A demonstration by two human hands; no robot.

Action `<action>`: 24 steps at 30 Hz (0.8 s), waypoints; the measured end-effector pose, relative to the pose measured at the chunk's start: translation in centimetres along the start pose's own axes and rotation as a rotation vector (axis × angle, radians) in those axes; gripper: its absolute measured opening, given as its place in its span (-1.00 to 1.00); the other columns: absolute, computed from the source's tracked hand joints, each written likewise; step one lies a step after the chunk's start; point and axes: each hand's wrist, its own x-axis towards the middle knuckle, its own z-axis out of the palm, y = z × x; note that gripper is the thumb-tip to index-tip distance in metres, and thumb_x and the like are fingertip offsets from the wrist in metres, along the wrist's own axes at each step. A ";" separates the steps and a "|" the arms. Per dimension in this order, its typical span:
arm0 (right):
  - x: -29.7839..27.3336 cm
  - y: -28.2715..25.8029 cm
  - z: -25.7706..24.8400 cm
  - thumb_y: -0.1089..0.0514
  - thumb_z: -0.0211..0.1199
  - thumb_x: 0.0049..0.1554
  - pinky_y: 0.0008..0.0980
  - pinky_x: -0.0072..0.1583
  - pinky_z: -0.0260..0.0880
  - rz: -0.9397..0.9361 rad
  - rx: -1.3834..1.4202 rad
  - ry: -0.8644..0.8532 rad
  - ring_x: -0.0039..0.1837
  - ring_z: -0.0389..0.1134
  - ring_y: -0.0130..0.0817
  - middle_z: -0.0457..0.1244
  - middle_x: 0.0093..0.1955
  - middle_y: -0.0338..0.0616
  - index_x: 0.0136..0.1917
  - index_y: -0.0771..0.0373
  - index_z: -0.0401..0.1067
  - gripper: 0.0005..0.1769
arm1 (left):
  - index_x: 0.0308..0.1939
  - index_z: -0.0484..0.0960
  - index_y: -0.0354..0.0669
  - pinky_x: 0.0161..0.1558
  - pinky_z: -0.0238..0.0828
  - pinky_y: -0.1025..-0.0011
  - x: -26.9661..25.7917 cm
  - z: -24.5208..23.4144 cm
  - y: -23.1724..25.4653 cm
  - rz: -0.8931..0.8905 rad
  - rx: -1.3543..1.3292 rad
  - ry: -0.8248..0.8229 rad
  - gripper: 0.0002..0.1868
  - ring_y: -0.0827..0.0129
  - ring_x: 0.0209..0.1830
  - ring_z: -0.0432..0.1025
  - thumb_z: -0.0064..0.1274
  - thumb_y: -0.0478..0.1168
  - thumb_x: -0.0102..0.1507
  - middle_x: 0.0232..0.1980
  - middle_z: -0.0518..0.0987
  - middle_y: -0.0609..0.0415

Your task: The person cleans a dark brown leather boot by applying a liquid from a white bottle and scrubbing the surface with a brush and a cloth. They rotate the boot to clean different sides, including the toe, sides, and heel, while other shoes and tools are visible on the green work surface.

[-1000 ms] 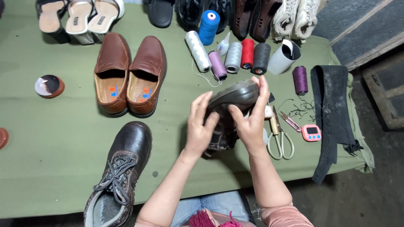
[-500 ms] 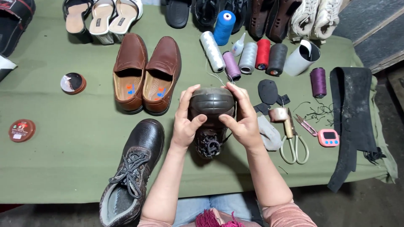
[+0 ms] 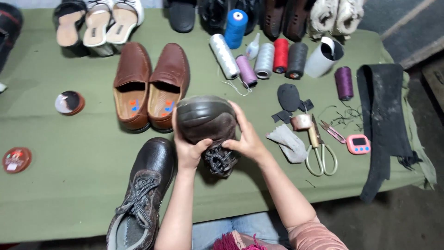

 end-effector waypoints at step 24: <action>-4.2 4.3 -4.7 0.22 0.31 0.18 -0.33 0.11 0.50 0.628 0.106 0.031 0.14 0.40 -0.23 0.32 0.28 0.15 0.66 0.17 -0.08 -0.09 | 0.59 0.13 0.09 0.53 -0.29 -0.05 -0.3 0.2 -0.3 -0.410 0.474 -0.377 0.18 -0.16 0.63 -0.21 0.46 -0.18 -0.05 0.67 -0.16 -0.20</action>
